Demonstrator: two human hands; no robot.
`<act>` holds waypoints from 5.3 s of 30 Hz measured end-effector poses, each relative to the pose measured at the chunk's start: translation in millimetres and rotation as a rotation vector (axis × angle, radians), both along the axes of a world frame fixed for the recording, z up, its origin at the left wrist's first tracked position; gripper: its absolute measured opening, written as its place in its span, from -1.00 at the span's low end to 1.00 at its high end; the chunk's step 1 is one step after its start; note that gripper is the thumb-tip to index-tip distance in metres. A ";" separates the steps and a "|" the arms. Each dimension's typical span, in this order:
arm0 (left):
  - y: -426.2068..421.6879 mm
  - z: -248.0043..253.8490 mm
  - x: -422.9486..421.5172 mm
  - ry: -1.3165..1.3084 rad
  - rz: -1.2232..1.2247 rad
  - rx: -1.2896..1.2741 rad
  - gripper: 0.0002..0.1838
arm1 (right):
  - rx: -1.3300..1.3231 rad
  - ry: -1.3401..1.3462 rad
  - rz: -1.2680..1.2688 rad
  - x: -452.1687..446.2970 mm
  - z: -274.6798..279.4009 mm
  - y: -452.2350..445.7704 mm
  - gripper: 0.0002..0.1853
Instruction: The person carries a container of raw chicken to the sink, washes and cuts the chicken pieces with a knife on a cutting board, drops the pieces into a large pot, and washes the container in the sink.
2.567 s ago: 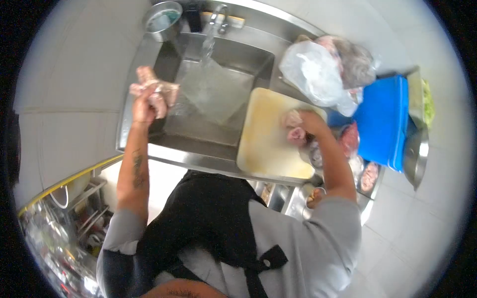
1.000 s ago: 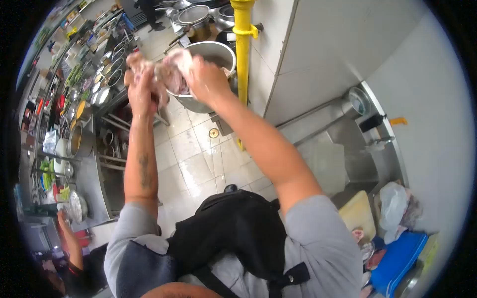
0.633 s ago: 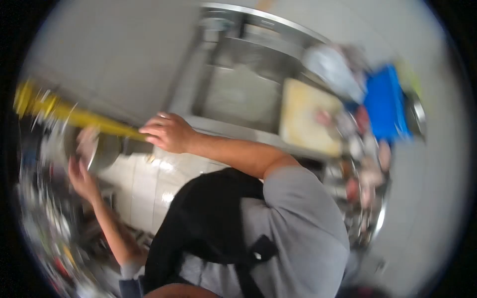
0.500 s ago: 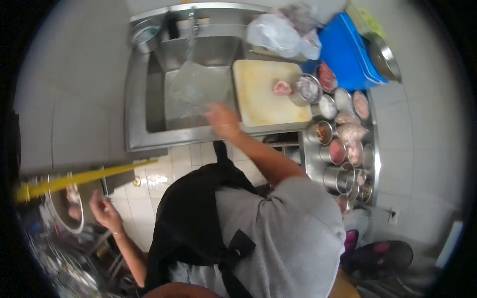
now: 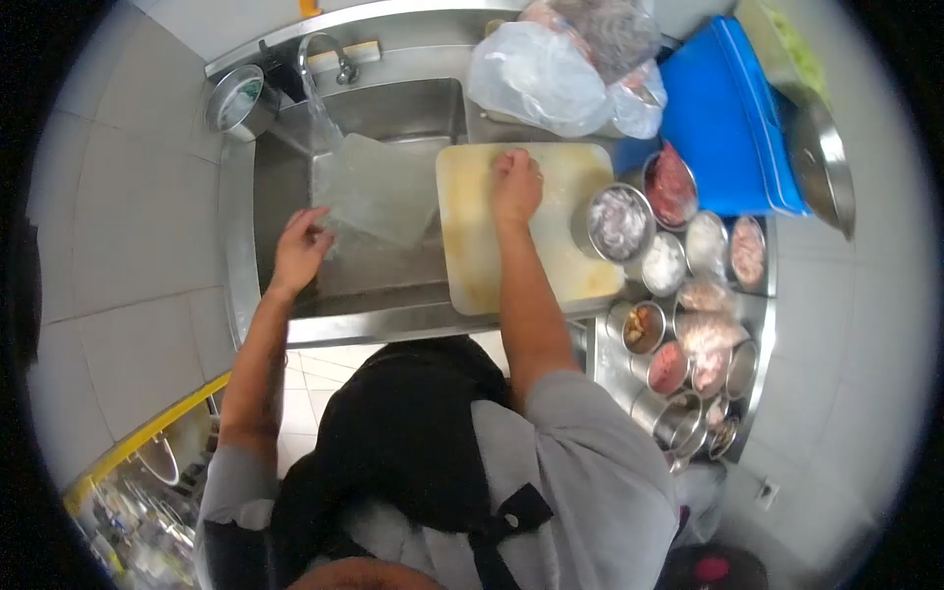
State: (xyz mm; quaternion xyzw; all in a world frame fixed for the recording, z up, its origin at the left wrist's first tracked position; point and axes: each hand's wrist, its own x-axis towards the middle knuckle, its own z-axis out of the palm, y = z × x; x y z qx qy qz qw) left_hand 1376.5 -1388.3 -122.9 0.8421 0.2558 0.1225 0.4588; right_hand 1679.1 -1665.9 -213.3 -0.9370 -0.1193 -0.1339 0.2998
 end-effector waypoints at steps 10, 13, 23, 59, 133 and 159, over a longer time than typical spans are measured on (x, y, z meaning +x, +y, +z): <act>60.3 -16.3 185.0 -0.026 0.436 -0.738 -0.48 | 0.556 0.618 0.401 -26.0 -18.9 306.6 -0.56; 83.1 -38.8 178.8 -0.218 0.420 -0.698 -0.52 | 0.543 0.754 0.488 -26.5 20.4 317.0 -0.44; 123.2 -96.7 177.5 0.193 0.304 0.664 -0.56 | 1.599 1.584 0.459 -55.5 -11.6 333.8 -0.64; 139.0 137.1 -644.6 0.197 1.219 0.990 -0.52 | -0.606 0.215 -0.227 -185.7 -22.5 -112.3 -0.01; 103.1 -94.2 -163.3 0.389 0.328 0.642 -0.21 | 0.352 1.488 0.239 -36.1 -108.1 195.6 -0.75; 134.6 -4.7 -59.3 -0.138 0.264 -0.814 0.10 | -0.300 0.264 0.869 -204.4 49.8 144.9 -0.70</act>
